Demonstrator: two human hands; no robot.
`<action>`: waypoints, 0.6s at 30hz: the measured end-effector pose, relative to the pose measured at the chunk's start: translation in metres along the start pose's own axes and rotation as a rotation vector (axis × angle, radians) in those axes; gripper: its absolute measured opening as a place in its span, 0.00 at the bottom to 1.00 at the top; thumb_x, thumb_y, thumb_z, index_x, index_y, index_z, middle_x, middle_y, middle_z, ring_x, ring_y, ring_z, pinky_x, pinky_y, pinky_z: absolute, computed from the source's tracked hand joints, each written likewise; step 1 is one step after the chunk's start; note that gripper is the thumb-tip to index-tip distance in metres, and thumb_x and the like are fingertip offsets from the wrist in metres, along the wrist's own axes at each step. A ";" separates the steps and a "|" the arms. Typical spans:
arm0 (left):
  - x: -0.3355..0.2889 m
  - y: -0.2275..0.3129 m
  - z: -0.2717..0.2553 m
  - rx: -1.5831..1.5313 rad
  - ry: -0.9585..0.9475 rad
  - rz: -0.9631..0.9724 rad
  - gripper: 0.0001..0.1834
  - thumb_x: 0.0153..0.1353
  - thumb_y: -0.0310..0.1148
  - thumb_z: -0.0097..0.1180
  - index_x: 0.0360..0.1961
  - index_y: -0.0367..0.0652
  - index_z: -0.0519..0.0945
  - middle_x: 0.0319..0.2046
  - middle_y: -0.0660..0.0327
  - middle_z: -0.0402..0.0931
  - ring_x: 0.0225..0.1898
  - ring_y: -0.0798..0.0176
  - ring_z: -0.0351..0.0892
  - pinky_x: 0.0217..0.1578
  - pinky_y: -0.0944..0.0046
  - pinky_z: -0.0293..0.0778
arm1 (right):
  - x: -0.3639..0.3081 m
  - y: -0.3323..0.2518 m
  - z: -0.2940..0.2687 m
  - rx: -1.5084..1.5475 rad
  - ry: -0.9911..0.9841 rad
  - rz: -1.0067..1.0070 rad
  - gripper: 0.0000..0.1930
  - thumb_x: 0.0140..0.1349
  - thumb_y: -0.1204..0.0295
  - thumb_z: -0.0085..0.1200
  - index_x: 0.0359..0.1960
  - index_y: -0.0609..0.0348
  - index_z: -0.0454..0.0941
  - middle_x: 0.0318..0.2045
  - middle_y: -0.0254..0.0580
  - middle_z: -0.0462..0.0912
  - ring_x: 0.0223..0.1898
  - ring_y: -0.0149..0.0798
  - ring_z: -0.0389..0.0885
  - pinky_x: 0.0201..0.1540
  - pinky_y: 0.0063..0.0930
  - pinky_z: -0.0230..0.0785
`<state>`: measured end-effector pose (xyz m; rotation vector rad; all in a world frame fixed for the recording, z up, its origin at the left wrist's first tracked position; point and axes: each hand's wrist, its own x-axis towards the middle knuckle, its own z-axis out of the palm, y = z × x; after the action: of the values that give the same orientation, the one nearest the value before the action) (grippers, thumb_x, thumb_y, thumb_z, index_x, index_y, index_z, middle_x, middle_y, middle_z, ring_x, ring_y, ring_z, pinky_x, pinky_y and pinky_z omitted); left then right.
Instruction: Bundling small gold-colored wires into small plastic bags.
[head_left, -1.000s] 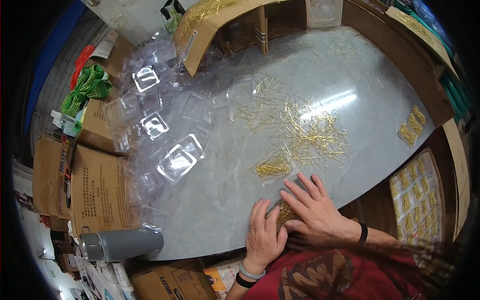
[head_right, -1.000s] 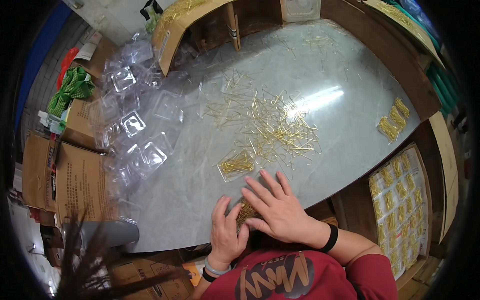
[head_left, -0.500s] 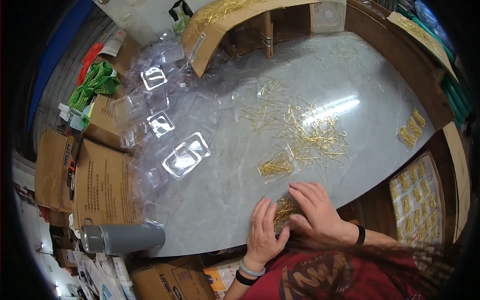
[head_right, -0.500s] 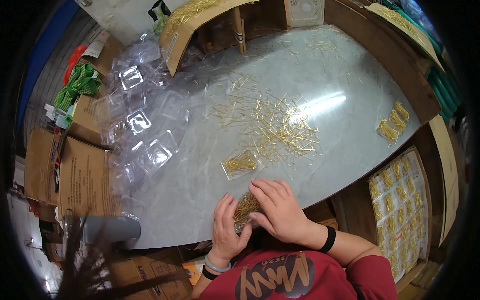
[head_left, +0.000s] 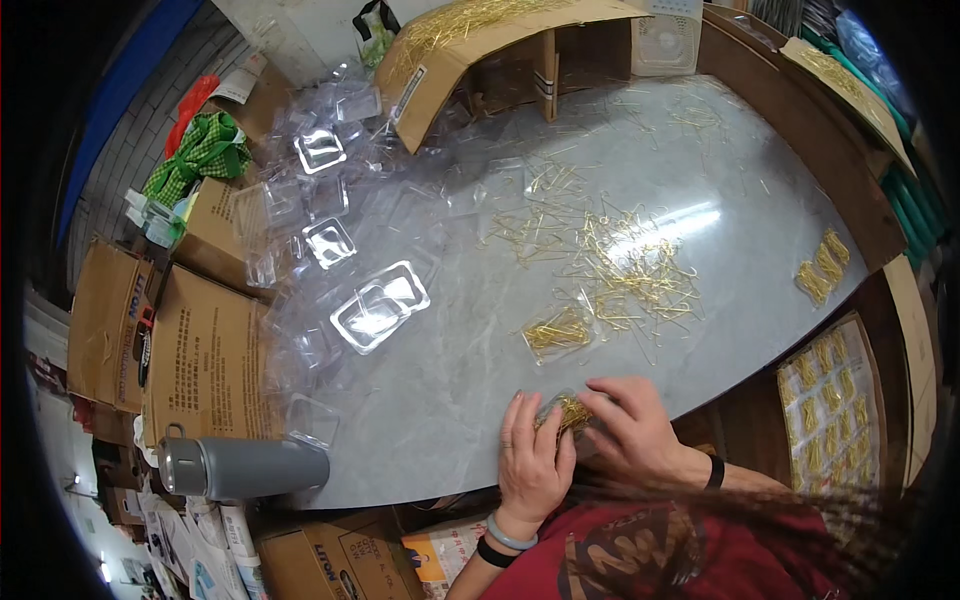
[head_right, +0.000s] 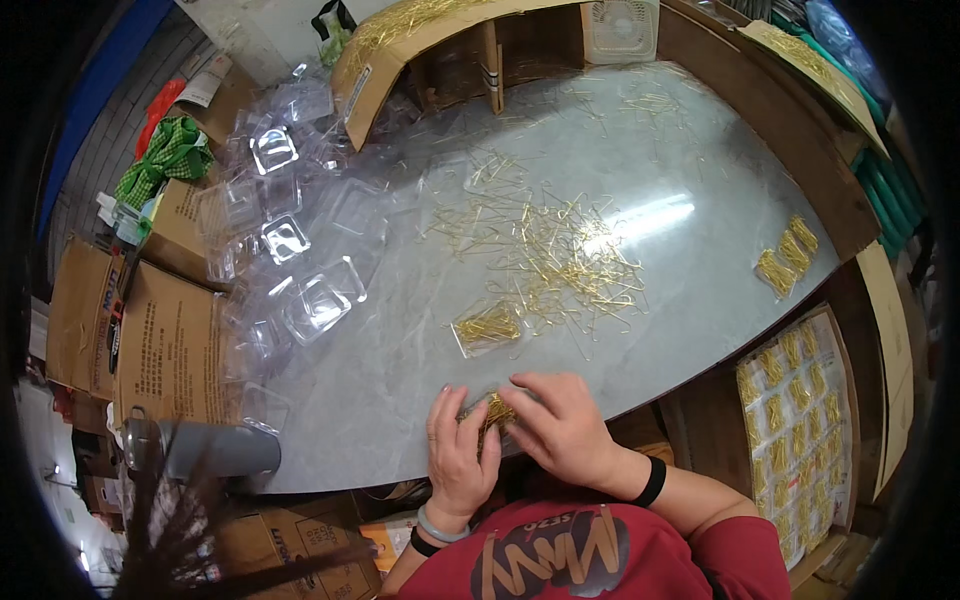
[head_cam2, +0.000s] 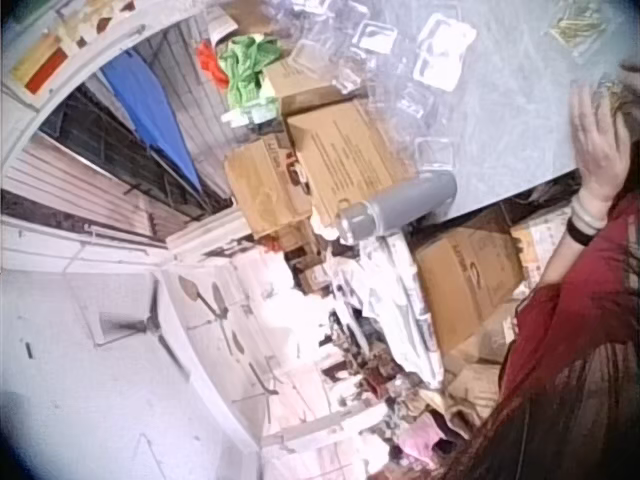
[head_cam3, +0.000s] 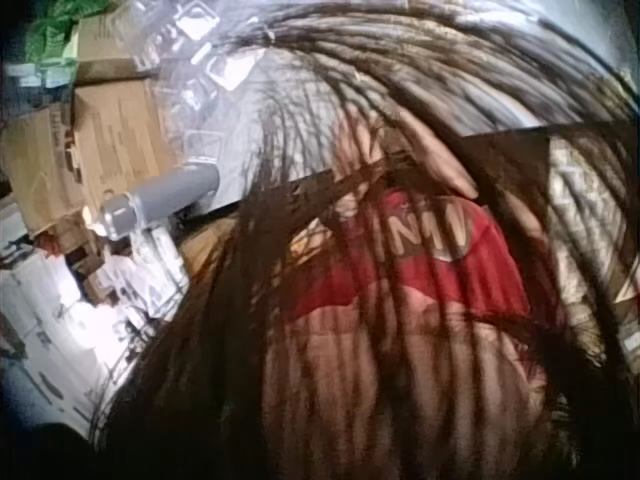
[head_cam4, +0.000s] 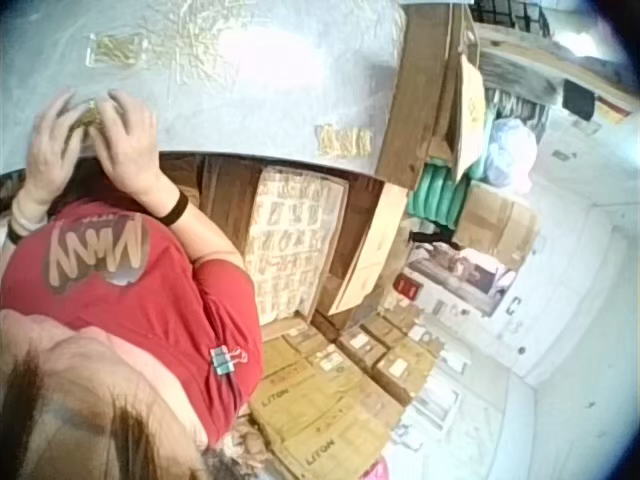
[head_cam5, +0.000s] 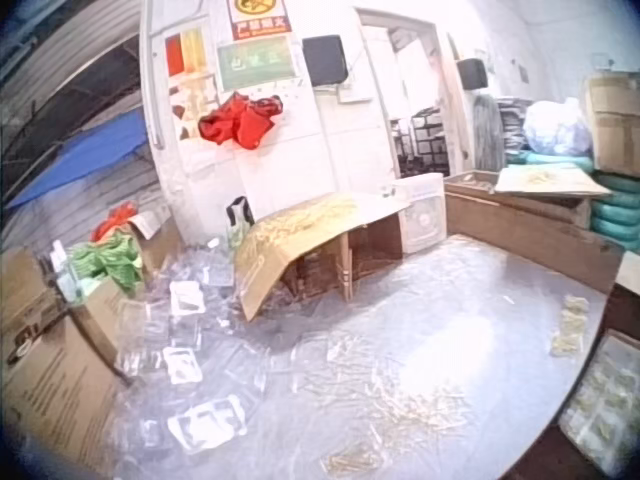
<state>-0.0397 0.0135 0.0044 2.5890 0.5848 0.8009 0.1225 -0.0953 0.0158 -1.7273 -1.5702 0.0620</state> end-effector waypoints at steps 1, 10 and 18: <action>0.001 0.001 -0.001 0.021 0.005 -0.013 0.23 0.64 0.30 0.61 0.58 0.32 0.76 0.64 0.42 0.68 0.67 0.35 0.66 0.67 0.43 0.64 | 0.002 -0.001 -0.002 -0.059 -0.054 -0.043 0.28 0.61 0.64 0.65 0.63 0.58 0.75 0.62 0.50 0.75 0.60 0.52 0.74 0.62 0.48 0.64; -0.011 -0.019 -0.005 -0.629 0.013 -0.142 0.43 0.76 0.58 0.43 0.75 0.29 0.56 0.71 0.37 0.60 0.72 0.35 0.61 0.72 0.45 0.56 | 0.012 -0.013 -0.002 -0.173 -0.197 -0.074 0.39 0.56 0.47 0.66 0.68 0.49 0.72 0.71 0.55 0.66 0.63 0.55 0.70 0.64 0.51 0.60; -0.012 -0.010 0.004 -0.860 0.086 -0.155 0.56 0.70 0.73 0.33 0.78 0.33 0.44 0.75 0.41 0.52 0.78 0.41 0.51 0.76 0.42 0.49 | 0.012 -0.016 -0.004 -0.183 -0.019 -0.014 0.34 0.53 0.50 0.69 0.62 0.47 0.79 0.67 0.48 0.72 0.56 0.53 0.73 0.59 0.48 0.63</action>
<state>-0.0488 0.0155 -0.0086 1.7136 0.3442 0.8668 0.1142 -0.0887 0.0334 -1.8601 -1.6445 -0.0744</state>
